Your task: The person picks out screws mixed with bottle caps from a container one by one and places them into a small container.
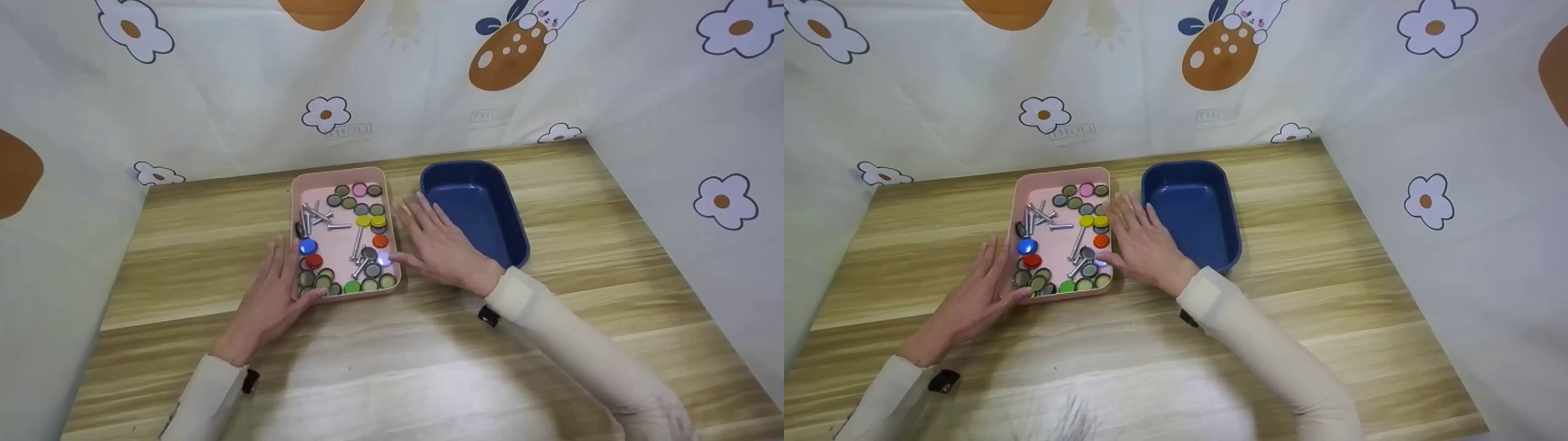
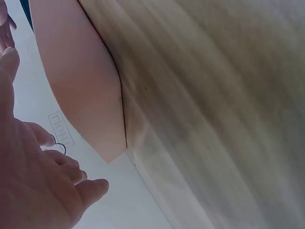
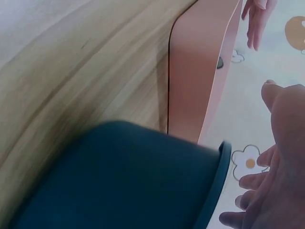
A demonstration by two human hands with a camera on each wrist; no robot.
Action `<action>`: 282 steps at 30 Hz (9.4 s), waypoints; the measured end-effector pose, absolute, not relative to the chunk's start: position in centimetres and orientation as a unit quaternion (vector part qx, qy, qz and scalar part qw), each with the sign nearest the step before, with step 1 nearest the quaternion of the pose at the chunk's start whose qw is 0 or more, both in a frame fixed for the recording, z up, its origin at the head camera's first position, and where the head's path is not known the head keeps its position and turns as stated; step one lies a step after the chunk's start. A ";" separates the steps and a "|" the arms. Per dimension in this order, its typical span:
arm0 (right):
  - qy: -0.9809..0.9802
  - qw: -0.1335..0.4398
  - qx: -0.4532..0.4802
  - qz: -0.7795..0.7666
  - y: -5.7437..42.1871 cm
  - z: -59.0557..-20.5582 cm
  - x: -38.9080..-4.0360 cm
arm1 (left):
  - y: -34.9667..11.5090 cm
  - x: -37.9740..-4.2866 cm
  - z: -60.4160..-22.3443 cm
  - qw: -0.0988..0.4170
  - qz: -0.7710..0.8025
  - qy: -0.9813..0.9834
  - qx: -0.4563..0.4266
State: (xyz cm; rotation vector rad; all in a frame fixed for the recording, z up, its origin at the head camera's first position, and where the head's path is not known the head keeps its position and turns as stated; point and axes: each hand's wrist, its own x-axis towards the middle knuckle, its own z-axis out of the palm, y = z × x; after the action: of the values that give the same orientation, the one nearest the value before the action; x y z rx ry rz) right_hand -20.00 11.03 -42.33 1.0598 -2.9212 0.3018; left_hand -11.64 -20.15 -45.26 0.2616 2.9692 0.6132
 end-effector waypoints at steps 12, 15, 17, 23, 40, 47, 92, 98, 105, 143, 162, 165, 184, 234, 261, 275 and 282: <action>-0.919 0.035 0.378 0.102 9.1 -42.9 -19.4 | -19.9 -11.7 -46.1 0.097 0.266 0.958 0.049; -0.916 0.028 0.386 0.103 8.6 -43.2 -19.5 | -19.7 -11.7 -46.2 0.104 0.291 0.950 0.038; -0.915 0.025 0.388 0.108 8.4 -43.4 -19.5 | -19.7 -11.8 -46.2 0.104 0.307 0.945 0.032; -0.908 0.033 0.398 0.123 7.8 -43.5 -19.7 | -19.6 -11.8 -46.4 0.105 0.338 0.935 0.029; -0.891 0.061 0.427 0.142 6.1 -43.9 -20.9 | -19.7 -12.1 -46.5 0.095 0.373 0.922 0.027; -0.894 0.046 0.422 0.141 5.4 -43.9 -21.0 | -19.7 -12.4 -46.1 0.096 0.395 0.914 0.020; -0.895 0.106 0.431 -0.044 3.1 -44.8 -21.7 | -19.4 -12.2 -46.2 0.085 0.382 0.920 0.023; -0.886 0.121 0.445 -0.050 3.0 -45.0 -21.6 | -19.4 -12.2 -46.1 0.093 0.379 0.921 0.020; -0.885 0.123 0.444 -0.063 2.8 -45.1 -21.7 | -19.4 -12.2 -46.2 0.094 0.373 0.923 0.022; -0.852 0.130 0.508 0.001 8.0 -40.1 -22.8 | -19.3 -11.9 -46.2 0.087 0.384 0.919 0.018; -0.873 0.048 0.479 0.085 12.4 -38.7 -26.3 | -19.5 -12.0 -46.4 0.086 0.384 0.919 0.021; -0.875 0.038 0.472 0.096 12.9 -38.5 -26.8 | -19.5 -12.0 -46.4 0.079 0.385 0.919 0.027; -0.916 0.009 0.384 0.117 16.7 -37.8 -29.8 | -19.5 -12.0 -46.2 0.085 0.373 0.924 0.021; -0.974 -0.071 0.206 0.057 18.2 -41.9 -34.2 | -19.4 -12.1 -46.5 0.077 0.393 0.916 0.030; -0.977 -0.016 0.205 -0.059 17.1 -43.4 -33.8 | -19.4 -11.8 -46.6 0.081 0.404 0.911 0.027; -0.969 0.050 0.239 -0.025 18.3 -43.1 -33.8 | -19.3 -12.0 -46.5 0.096 0.402 0.910 0.020; -0.955 0.073 0.289 -0.018 18.3 -42.8 -33.2 | -19.3 -12.0 -46.5 0.092 0.400 0.912 0.023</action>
State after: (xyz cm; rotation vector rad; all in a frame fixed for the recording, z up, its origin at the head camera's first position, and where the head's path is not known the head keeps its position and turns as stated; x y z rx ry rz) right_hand -33.24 18.26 -42.77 0.8667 -2.8674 -0.0538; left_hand -11.98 -19.29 -46.48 0.0676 2.7073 1.1881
